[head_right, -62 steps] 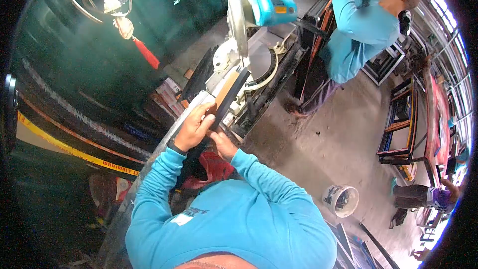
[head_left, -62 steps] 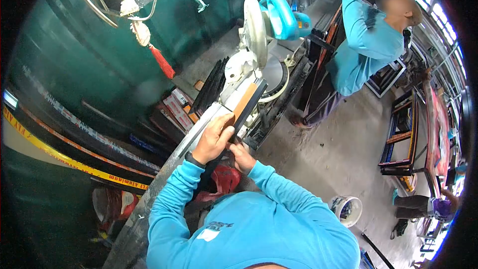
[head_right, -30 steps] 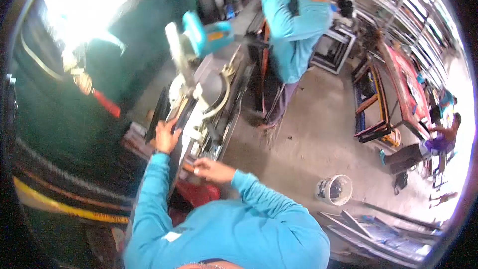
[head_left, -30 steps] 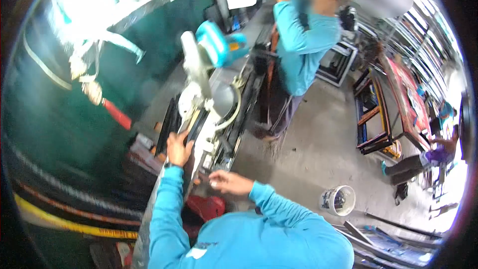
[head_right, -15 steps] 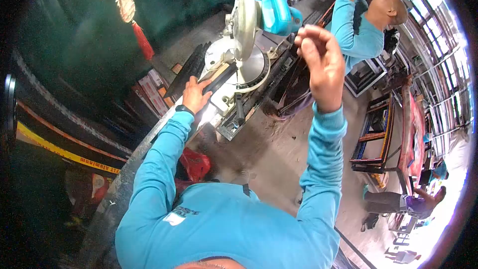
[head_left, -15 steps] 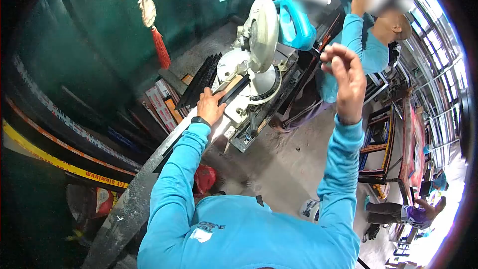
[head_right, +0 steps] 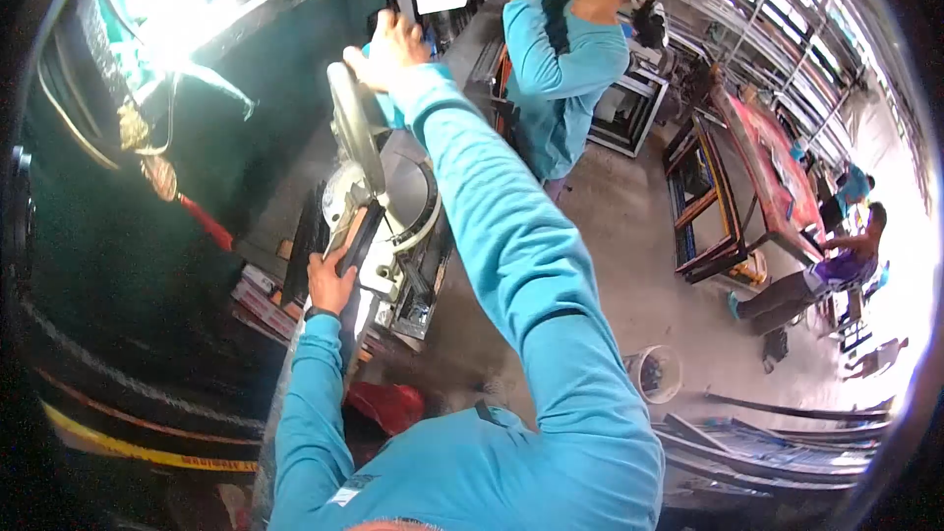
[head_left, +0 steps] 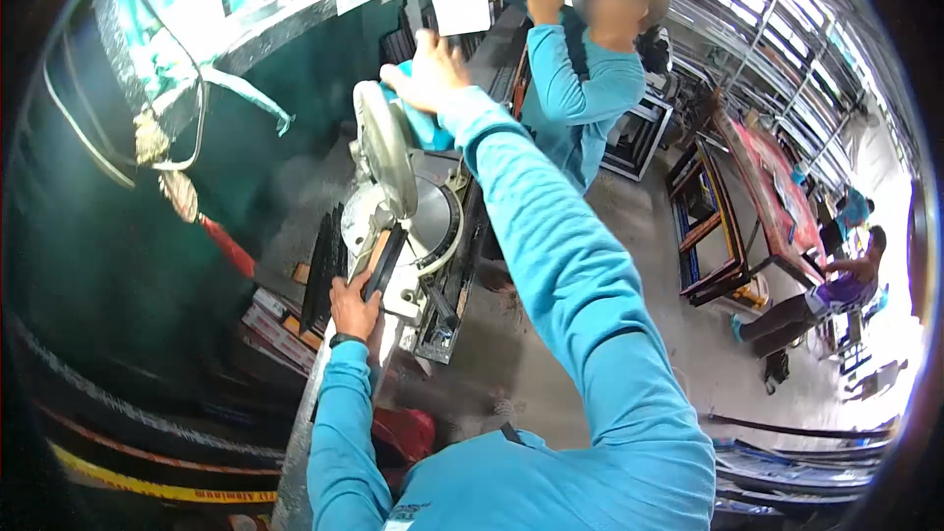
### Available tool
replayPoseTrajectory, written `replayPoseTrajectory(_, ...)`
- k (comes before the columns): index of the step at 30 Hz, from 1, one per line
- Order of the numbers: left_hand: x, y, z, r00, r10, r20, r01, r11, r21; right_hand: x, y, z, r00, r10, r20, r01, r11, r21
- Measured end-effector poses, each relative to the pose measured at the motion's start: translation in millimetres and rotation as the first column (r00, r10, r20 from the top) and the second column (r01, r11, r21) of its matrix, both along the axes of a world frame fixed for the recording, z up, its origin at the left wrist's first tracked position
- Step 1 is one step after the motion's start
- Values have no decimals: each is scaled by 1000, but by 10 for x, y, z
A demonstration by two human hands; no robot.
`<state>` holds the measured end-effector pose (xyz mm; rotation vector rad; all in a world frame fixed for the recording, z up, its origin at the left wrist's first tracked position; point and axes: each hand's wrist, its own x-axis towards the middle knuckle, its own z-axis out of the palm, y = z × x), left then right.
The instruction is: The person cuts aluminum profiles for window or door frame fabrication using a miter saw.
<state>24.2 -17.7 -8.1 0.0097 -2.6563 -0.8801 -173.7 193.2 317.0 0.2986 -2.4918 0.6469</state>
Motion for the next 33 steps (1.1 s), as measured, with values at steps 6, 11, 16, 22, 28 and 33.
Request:
replayPoseTrajectory(6,-20,-7,-28,1000,-3,14,2,1000,18,22,17,37,968,-10,251,-10,997,81)
replayPoseTrajectory(11,-37,-3,-48,999,-11,-31,12,1000,8,140,38,140,931,14,364,-15,1000,1)
replayPoseTrajectory(16,-45,0,-46,999,-20,-33,21,1000,8,144,53,136,924,18,382,-15,1000,-11)
replayPoseTrajectory(22,-23,18,-13,999,-24,-25,24,1000,1,122,65,138,924,19,383,-19,1000,-5)
replayPoseTrajectory(28,-27,11,-30,1000,-6,-22,5,1000,-6,133,54,147,922,16,387,-18,1000,2)
replayPoseTrajectory(33,-32,3,-36,1000,-13,-16,13,1000,4,108,51,127,919,16,394,-15,1000,-6)
